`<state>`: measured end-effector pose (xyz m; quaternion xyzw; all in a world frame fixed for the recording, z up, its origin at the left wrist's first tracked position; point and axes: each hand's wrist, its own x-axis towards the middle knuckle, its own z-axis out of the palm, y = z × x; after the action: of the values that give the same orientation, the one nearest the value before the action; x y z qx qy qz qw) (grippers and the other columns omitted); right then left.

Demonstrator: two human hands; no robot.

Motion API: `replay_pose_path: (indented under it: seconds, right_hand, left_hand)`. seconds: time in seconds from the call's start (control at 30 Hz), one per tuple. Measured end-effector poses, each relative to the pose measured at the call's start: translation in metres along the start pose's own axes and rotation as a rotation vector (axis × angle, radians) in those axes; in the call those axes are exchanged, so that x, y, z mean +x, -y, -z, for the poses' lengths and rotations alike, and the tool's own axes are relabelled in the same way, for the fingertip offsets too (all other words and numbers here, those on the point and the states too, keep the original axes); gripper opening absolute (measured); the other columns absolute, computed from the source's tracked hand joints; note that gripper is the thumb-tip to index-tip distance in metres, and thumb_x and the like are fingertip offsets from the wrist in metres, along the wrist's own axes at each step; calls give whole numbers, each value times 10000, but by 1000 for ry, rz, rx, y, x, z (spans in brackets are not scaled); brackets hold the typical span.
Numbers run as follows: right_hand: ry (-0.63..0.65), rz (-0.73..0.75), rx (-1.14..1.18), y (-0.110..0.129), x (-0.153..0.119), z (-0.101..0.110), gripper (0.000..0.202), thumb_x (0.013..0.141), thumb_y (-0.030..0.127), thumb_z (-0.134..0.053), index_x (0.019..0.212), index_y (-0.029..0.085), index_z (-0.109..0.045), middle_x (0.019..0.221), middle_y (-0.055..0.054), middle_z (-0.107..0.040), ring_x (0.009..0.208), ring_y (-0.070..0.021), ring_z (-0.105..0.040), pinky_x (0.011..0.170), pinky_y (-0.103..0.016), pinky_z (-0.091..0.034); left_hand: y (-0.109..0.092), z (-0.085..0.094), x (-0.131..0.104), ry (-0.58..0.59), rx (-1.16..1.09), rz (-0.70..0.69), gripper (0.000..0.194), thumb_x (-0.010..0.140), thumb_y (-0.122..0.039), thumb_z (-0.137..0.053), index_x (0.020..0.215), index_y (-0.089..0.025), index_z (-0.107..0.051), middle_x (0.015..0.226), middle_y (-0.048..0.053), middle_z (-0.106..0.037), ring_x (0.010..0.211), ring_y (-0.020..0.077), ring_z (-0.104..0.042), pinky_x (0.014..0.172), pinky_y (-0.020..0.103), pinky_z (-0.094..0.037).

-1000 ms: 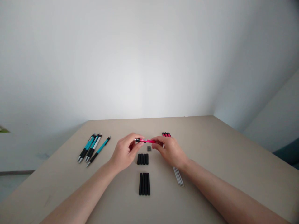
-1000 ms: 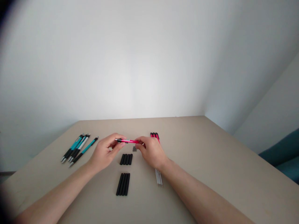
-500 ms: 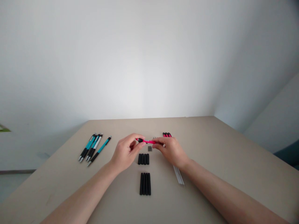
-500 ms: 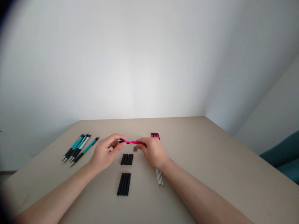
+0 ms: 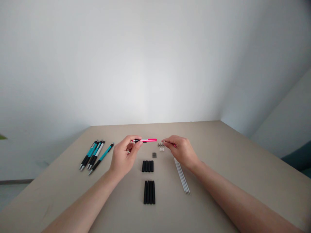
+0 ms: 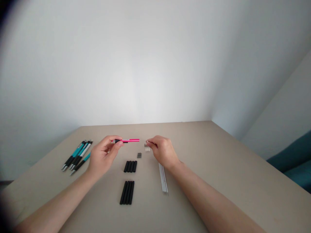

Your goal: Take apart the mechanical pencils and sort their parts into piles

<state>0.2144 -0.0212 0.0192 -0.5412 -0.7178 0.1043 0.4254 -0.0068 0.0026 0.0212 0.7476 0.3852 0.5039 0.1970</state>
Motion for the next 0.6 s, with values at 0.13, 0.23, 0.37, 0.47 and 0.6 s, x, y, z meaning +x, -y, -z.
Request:
replay_pose_path:
  seconds: [0.13,0.23,0.37,0.47,0.6]
  right_hand:
    - [-37,-40,-13,-1,2,3,199,824,218,-536,829,186,-733,806,-55,-695,693,-145,-621,655,-246,-461]
    - [-43,-102,-45,0,2,4,185,805,236,-563,880,198,-728,794,-34,-707,660,-141,-612,656,-249,-464]
    - [-2,-196,-105,-4,3,5,164,796,244,-591,876,217,-731,782,-19,-717,690,-156,-623,701,-269,-465]
    - [59,-179,-174,-11,4,4,140,790,226,-609,822,223,-745,834,-35,-705,799,-182,-614,755,-292,-450]
    - [88,-158,-248,-21,4,1,112,769,235,-652,797,240,-760,869,-53,-655,889,-206,-555,800,-317,-432]
  left_hand:
    - [2,-1,1,1,6,2,159,847,-308,-567,917,-170,-605,508,-61,-485,440,64,-341,434,175,-264]
    - [3,-2,0,13,16,0,166,845,-310,-570,919,-166,-605,523,-53,-510,447,66,-361,441,176,-276]
    - [4,-1,-1,11,27,3,164,845,-310,-569,916,-167,-604,530,-51,-516,460,70,-385,457,177,-291]
    - [3,-1,-1,11,38,-6,164,845,-313,-568,911,-168,-606,507,-60,-492,448,70,-370,455,179,-286]
    - [4,-1,-1,15,36,-8,166,843,-310,-567,916,-167,-609,503,-59,-485,448,72,-375,452,180,-284]
